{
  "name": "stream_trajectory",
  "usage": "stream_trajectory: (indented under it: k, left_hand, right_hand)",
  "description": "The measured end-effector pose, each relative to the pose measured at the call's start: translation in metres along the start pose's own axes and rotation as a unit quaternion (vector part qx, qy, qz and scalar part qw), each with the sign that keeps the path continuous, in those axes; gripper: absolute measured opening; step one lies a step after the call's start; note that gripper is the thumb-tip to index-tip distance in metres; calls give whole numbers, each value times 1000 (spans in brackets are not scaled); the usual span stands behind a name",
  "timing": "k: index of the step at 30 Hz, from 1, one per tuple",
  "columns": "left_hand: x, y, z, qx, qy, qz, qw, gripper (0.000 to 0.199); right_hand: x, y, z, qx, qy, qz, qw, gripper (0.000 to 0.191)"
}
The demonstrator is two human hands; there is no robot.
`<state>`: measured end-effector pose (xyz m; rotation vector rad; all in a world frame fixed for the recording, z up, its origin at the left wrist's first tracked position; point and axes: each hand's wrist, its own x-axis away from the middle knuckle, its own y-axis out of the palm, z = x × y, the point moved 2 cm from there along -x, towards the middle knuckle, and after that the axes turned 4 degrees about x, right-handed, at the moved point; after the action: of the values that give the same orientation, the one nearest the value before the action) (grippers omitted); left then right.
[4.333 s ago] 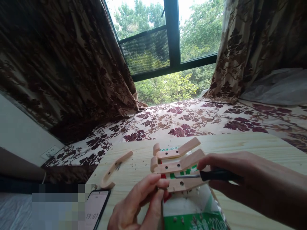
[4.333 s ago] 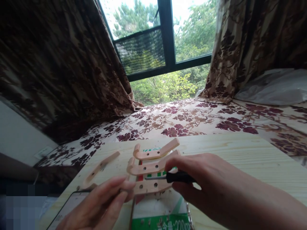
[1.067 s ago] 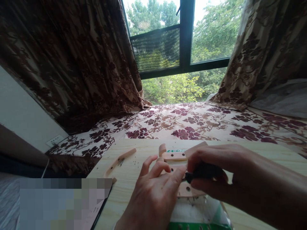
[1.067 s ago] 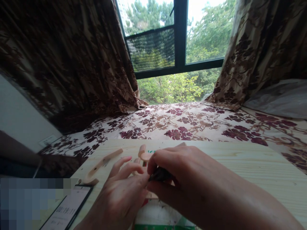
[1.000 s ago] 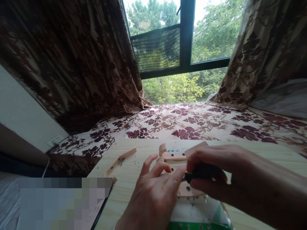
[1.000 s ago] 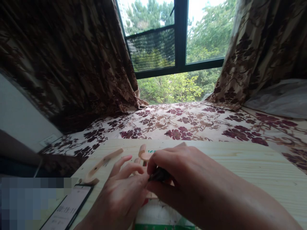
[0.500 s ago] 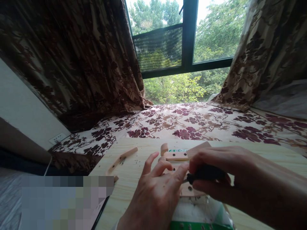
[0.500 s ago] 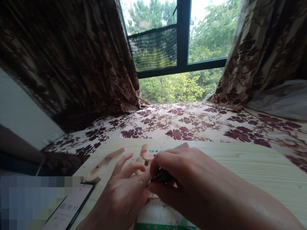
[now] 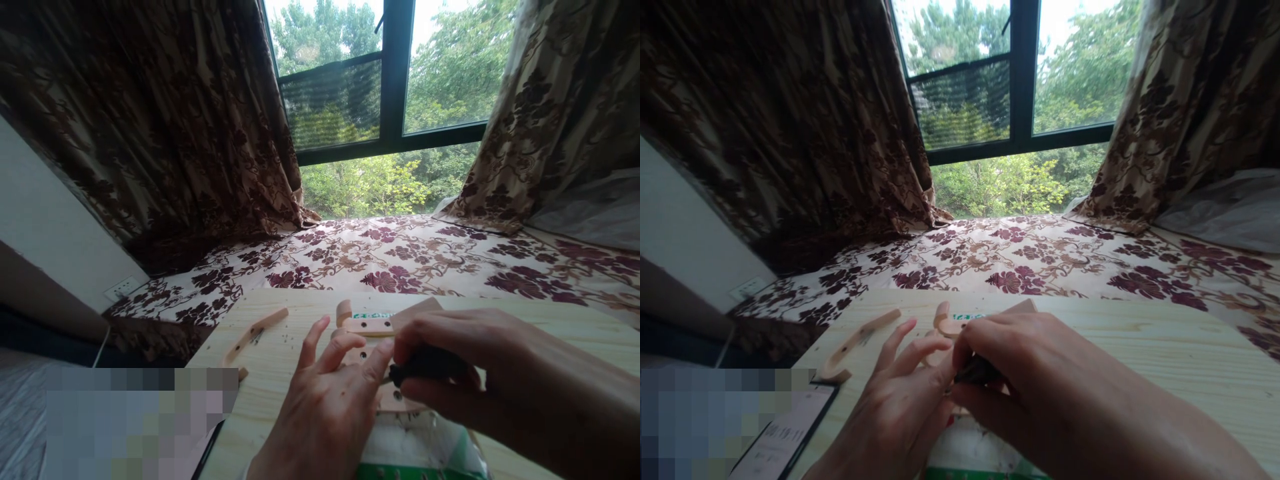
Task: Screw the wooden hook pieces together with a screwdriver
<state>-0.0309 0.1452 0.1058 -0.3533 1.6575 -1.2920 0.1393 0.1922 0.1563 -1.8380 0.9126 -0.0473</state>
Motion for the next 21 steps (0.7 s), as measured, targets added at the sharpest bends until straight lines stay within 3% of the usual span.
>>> stream_trajectory:
  k: [3,6,11,15,21]
  left_hand:
    - [-1,-1,1,-6,-12,-1,1000,41]
    - [-1,0,-2,-15,9,23,1000,40]
    - [13,-7,-9,-40,28,119,992,38]
    - [30,-10,-10,-71,-46,127,988,41]
    - [44,6,-4,-4,-163,160,974,34]
  right_hand:
    - [-2,1,-1,-20,-19,-43,999,6]
    - [-4,1,0,-18,-23,-33,999,2]
    - [-6,2,0,10,-27,-26,999,7]
    - [-5,4,-1,29,-19,-25,999,9]
    - [-6,3,-3,51,-18,-9,999,9]
